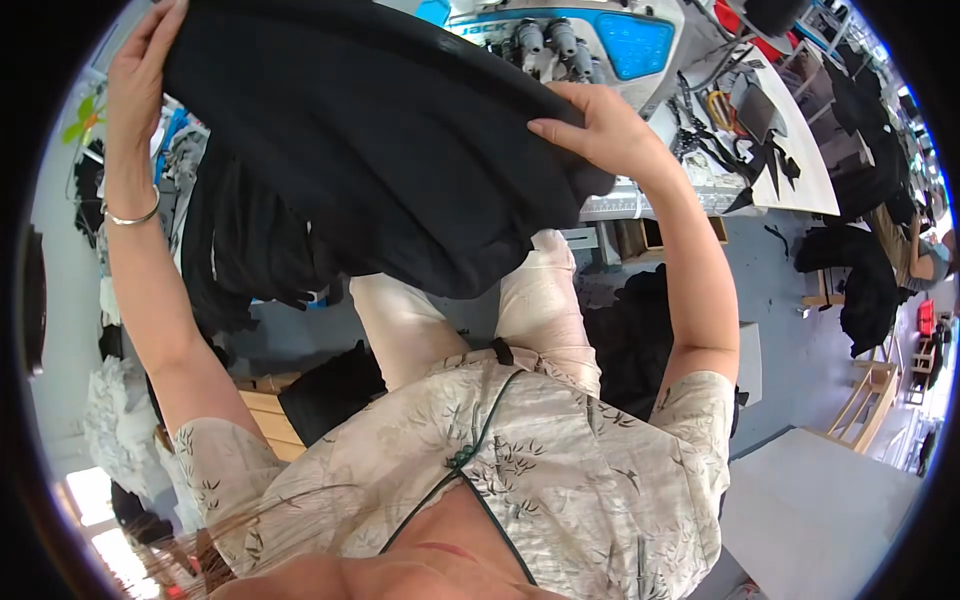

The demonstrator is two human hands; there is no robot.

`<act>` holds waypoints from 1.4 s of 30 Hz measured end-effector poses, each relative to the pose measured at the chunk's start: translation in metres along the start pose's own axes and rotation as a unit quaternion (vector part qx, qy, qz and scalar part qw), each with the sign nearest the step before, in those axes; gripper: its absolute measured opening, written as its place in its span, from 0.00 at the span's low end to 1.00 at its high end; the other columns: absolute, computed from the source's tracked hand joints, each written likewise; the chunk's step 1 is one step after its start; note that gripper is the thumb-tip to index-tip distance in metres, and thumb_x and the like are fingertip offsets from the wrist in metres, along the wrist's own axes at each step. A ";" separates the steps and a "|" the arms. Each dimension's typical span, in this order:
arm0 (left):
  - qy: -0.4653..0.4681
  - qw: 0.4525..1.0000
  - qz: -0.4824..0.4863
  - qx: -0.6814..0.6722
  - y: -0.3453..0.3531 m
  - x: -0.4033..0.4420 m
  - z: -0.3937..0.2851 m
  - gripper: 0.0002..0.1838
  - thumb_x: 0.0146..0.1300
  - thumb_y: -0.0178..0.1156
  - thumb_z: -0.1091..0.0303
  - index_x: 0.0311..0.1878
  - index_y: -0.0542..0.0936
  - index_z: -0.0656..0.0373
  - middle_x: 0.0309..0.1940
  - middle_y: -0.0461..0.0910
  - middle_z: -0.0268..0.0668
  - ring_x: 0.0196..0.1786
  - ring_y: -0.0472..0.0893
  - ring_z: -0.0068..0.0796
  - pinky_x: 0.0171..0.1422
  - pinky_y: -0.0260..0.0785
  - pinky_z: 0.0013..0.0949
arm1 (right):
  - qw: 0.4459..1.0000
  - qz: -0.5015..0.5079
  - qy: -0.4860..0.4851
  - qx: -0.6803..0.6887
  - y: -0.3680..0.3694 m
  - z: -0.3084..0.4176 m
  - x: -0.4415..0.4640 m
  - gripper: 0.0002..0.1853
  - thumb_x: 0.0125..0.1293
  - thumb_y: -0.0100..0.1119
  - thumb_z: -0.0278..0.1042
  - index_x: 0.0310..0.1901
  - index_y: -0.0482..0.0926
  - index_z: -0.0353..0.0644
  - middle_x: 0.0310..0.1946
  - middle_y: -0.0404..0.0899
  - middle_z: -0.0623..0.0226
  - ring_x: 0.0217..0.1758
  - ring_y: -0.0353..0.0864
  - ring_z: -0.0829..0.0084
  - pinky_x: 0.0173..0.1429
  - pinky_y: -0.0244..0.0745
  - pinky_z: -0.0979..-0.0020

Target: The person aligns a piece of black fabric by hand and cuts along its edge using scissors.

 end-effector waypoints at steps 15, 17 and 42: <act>-0.149 0.949 0.258 -0.103 0.033 -0.070 -0.022 0.07 0.66 0.60 0.70 0.41 0.80 0.64 0.33 0.78 0.25 0.39 0.73 0.12 0.45 0.66 0.20 | 0.931 0.331 0.025 0.151 0.049 -0.004 -0.063 0.25 0.59 0.69 0.41 0.53 0.77 0.34 0.45 0.82 0.63 0.46 0.78 0.75 0.53 0.73 0.69; -0.145 0.917 0.335 -0.163 0.066 -0.084 -0.036 0.07 0.65 0.60 0.71 0.40 0.79 0.65 0.31 0.78 0.27 0.37 0.73 0.14 0.44 0.67 0.22 | 0.939 0.210 0.012 0.274 0.079 -0.002 -0.051 0.30 0.61 0.67 0.40 0.60 0.71 0.33 0.52 0.78 0.62 0.51 0.76 0.73 0.59 0.70 0.68; -0.102 0.866 0.321 0.370 -0.065 -0.066 0.230 0.11 0.52 0.62 0.69 0.40 0.80 0.60 0.35 0.79 0.49 0.42 0.78 0.51 0.48 0.70 0.45 | 0.953 -0.076 -0.116 0.271 0.128 0.067 -0.055 0.11 0.69 0.56 0.34 0.35 0.76 0.32 0.19 0.68 0.61 0.24 0.67 0.79 0.30 0.65 0.71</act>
Point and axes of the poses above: each hand's wrist, its own x-axis towards the middle knuckle, its own y-axis out of the palm, z = x × y, the point moved 2 cm from there along x, towards the middle knuckle
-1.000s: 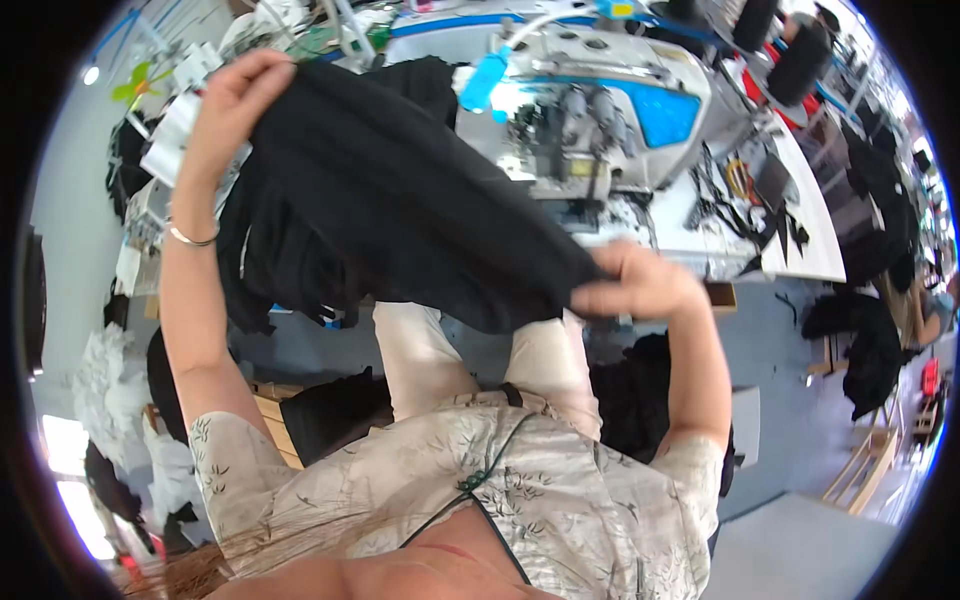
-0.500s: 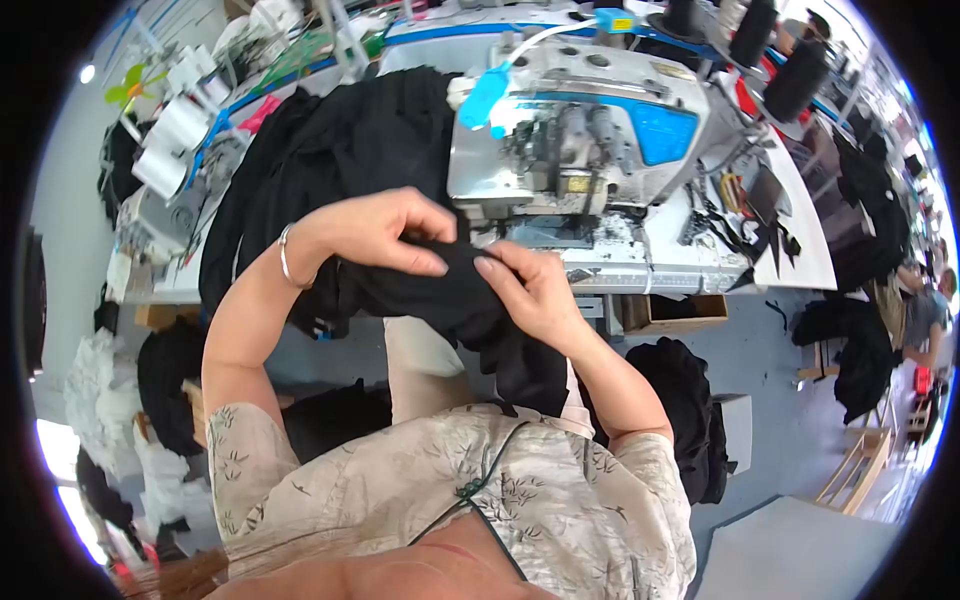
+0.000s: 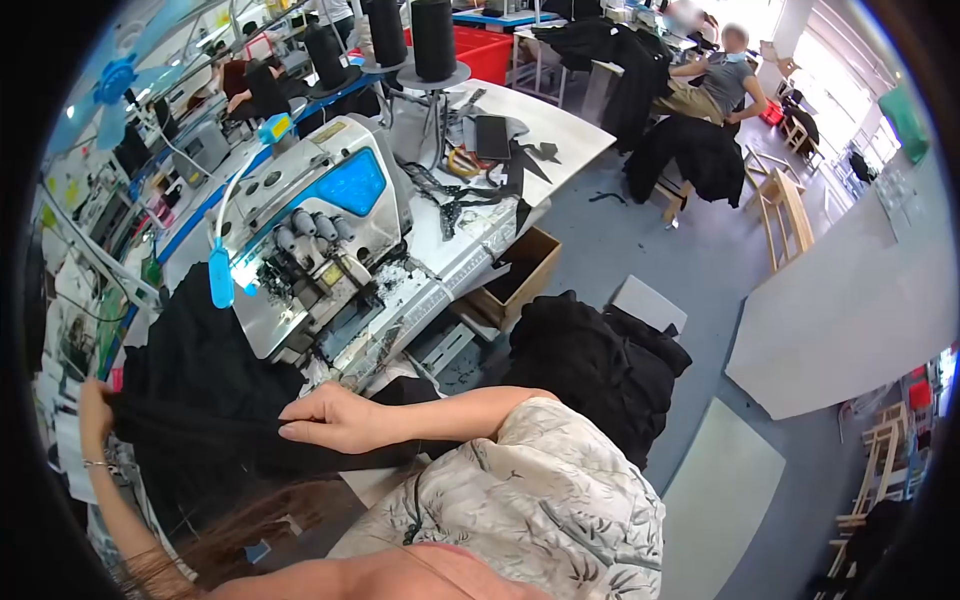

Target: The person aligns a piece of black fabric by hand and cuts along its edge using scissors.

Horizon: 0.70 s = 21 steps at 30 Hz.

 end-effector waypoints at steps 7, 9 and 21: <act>-0.076 0.976 -0.206 0.012 -0.001 0.070 -0.122 0.11 0.64 0.53 0.66 0.41 0.84 0.56 0.37 0.83 0.47 0.40 0.82 0.49 0.44 0.74 0.46 | 0.973 -0.156 0.133 -0.106 -0.032 -0.036 -0.017 0.12 0.70 0.54 0.37 0.38 0.77 0.35 0.24 0.70 0.76 0.32 0.66 0.86 0.35 0.66 0.75; 0.056 0.961 -0.262 -0.067 0.051 0.074 -0.163 0.14 0.65 0.52 0.65 0.49 0.80 0.61 0.43 0.83 0.47 0.45 0.82 0.48 0.51 0.74 0.40 | 0.965 -0.153 0.189 -0.099 -0.040 -0.051 -0.029 0.12 0.70 0.55 0.36 0.40 0.77 0.33 0.26 0.76 0.65 0.32 0.71 0.81 0.38 0.69 0.71; 0.387 0.800 0.093 -0.449 0.043 -0.040 -0.366 0.17 0.49 0.56 0.77 0.45 0.81 0.62 0.43 0.81 0.42 0.49 0.76 0.44 0.54 0.68 0.40 | 0.969 -0.076 0.176 -0.154 -0.043 -0.061 -0.042 0.11 0.66 0.55 0.26 0.48 0.79 0.33 0.28 0.80 0.58 0.32 0.73 0.86 0.36 0.71 0.78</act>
Point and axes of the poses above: each hand's wrist, its own x-axis towards the middle knuckle, its own y-axis out of the palm, z = x × y, the point moved 2 cm from there along x, towards the middle knuckle
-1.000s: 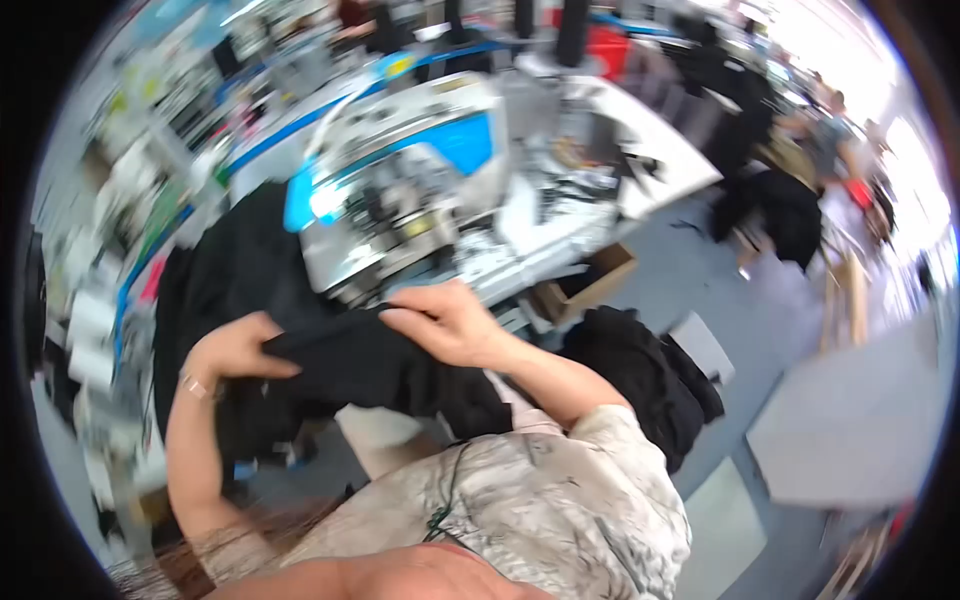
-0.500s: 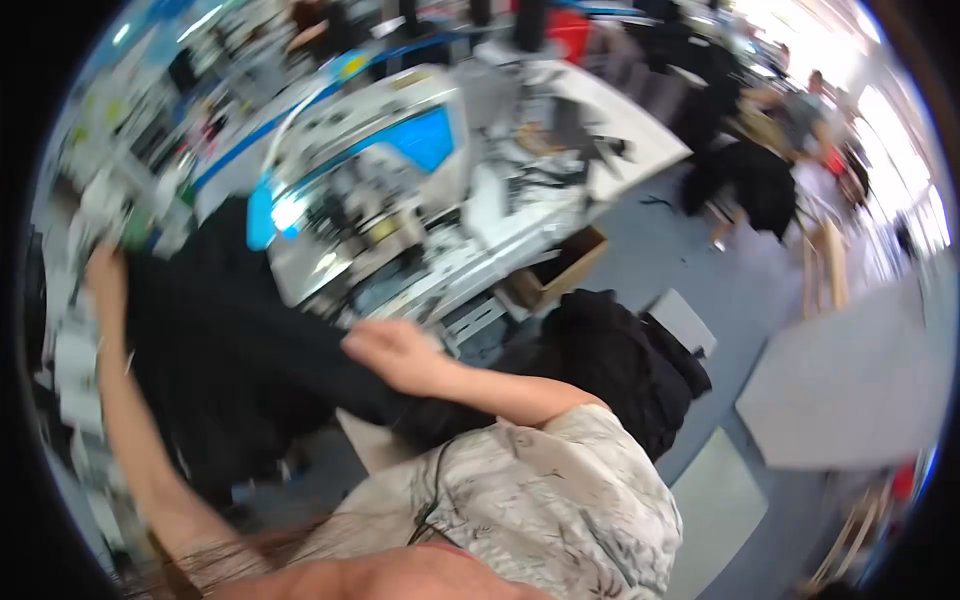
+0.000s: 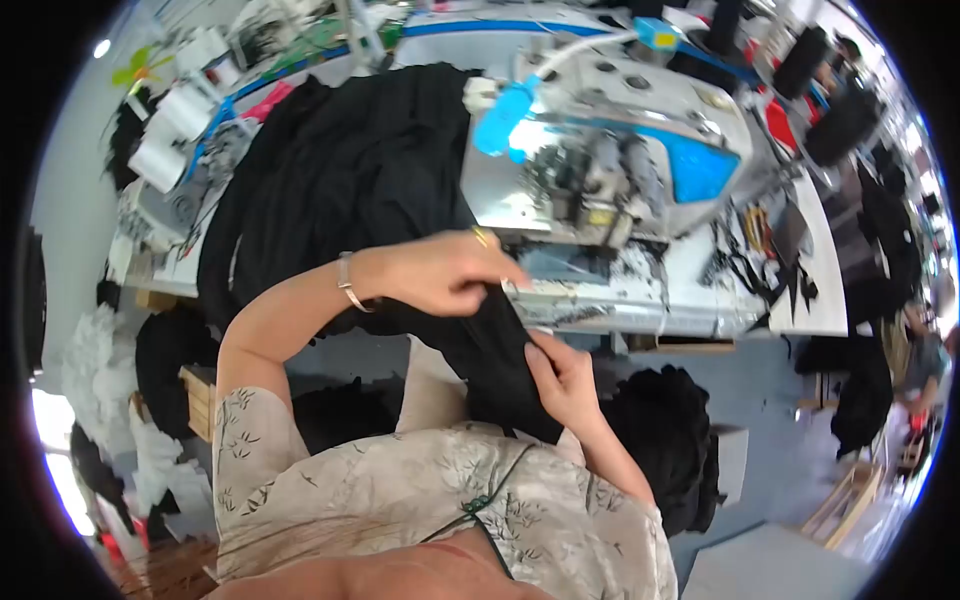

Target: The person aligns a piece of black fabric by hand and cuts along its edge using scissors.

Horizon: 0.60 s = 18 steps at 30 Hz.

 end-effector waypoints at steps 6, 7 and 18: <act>-0.156 0.941 0.243 0.176 -0.026 -0.018 0.009 0.13 0.43 0.60 0.64 0.32 0.84 0.58 0.27 0.82 0.48 0.36 0.82 0.50 0.40 0.74 0.47 | 0.996 0.047 -0.066 -0.040 0.005 0.014 -0.003 0.10 0.65 0.56 0.25 0.46 0.81 0.31 0.16 0.74 0.61 0.20 0.72 0.85 0.27 0.66 0.79; -0.210 0.918 0.259 0.217 -0.037 -0.024 0.022 0.13 0.41 0.62 0.64 0.32 0.85 0.57 0.28 0.83 0.46 0.37 0.82 0.49 0.40 0.75 0.47 | 0.996 0.035 -0.075 -0.036 0.005 0.012 -0.005 0.10 0.65 0.56 0.26 0.45 0.81 0.31 0.16 0.74 0.62 0.20 0.71 0.85 0.26 0.66 0.79; -0.114 0.807 -0.244 0.526 -0.120 -0.021 0.088 0.09 0.50 0.59 0.72 0.37 0.78 0.57 0.32 0.74 0.37 0.41 0.75 0.41 0.46 0.68 0.39 | 0.996 -0.059 -0.059 0.013 -0.005 -0.011 -0.017 0.12 0.70 0.53 0.28 0.49 0.80 0.31 0.19 0.74 0.75 0.23 0.67 0.88 0.28 0.64 0.81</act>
Point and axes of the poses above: each hand's wrist, its own x-axis towards the middle knuckle, its own y-axis out of the palm, z = x × y, the point moved 2 cm from there along x, towards the middle knuckle
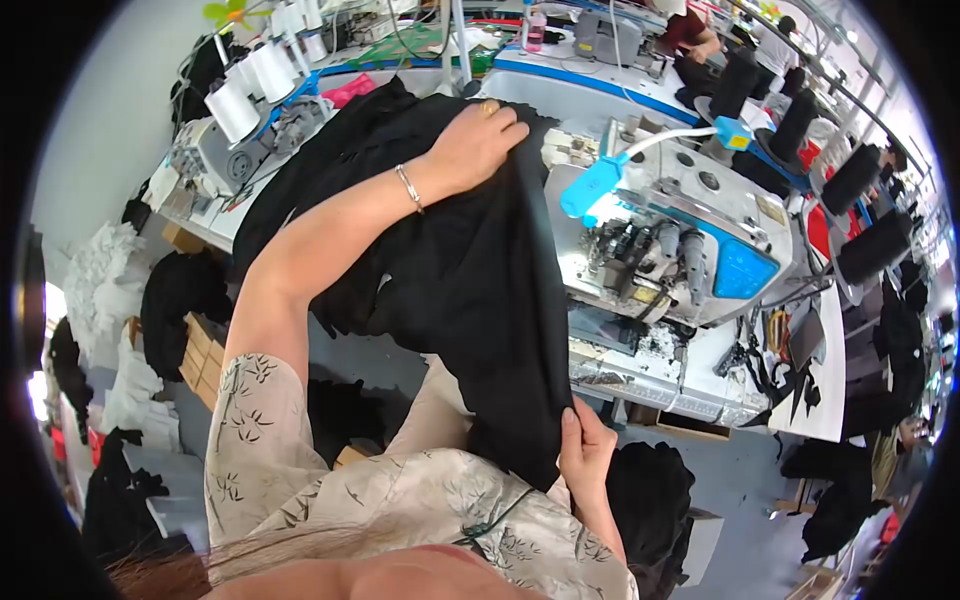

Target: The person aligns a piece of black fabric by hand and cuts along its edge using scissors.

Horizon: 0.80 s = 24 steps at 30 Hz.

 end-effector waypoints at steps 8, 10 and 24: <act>0.076 0.931 0.261 -0.244 0.028 -0.055 -0.066 0.08 0.48 0.56 0.69 0.29 0.82 0.62 0.31 0.80 0.37 0.44 0.77 0.38 0.51 0.67 0.42 | 0.995 -0.029 0.094 -0.023 -0.011 -0.036 -0.026 0.11 0.69 0.54 0.29 0.48 0.80 0.33 0.18 0.70 0.75 0.23 0.65 0.89 0.27 0.62 0.80; 0.062 0.951 0.185 -0.240 0.006 -0.039 -0.076 0.08 0.48 0.56 0.71 0.30 0.82 0.61 0.30 0.80 0.38 0.42 0.78 0.40 0.49 0.68 0.43 | 0.996 -0.025 0.080 -0.025 -0.011 -0.038 -0.027 0.11 0.69 0.54 0.29 0.47 0.80 0.33 0.18 0.71 0.73 0.23 0.65 0.88 0.27 0.62 0.79; 0.143 0.643 0.414 -0.628 -0.033 -0.034 -0.157 0.09 0.59 0.64 0.68 0.38 0.83 0.63 0.33 0.82 0.41 0.40 0.79 0.40 0.48 0.69 0.39 | 0.991 0.098 -0.034 -0.090 -0.006 0.026 -0.005 0.08 0.63 0.58 0.24 0.43 0.81 0.33 0.20 0.77 0.56 0.18 0.77 0.67 0.26 0.70 0.72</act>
Point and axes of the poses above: each hand's wrist, its own x-axis towards the middle knuckle, its own y-axis out of the palm, z = x × y, the point moved 2 cm from there along x, towards the middle knuckle
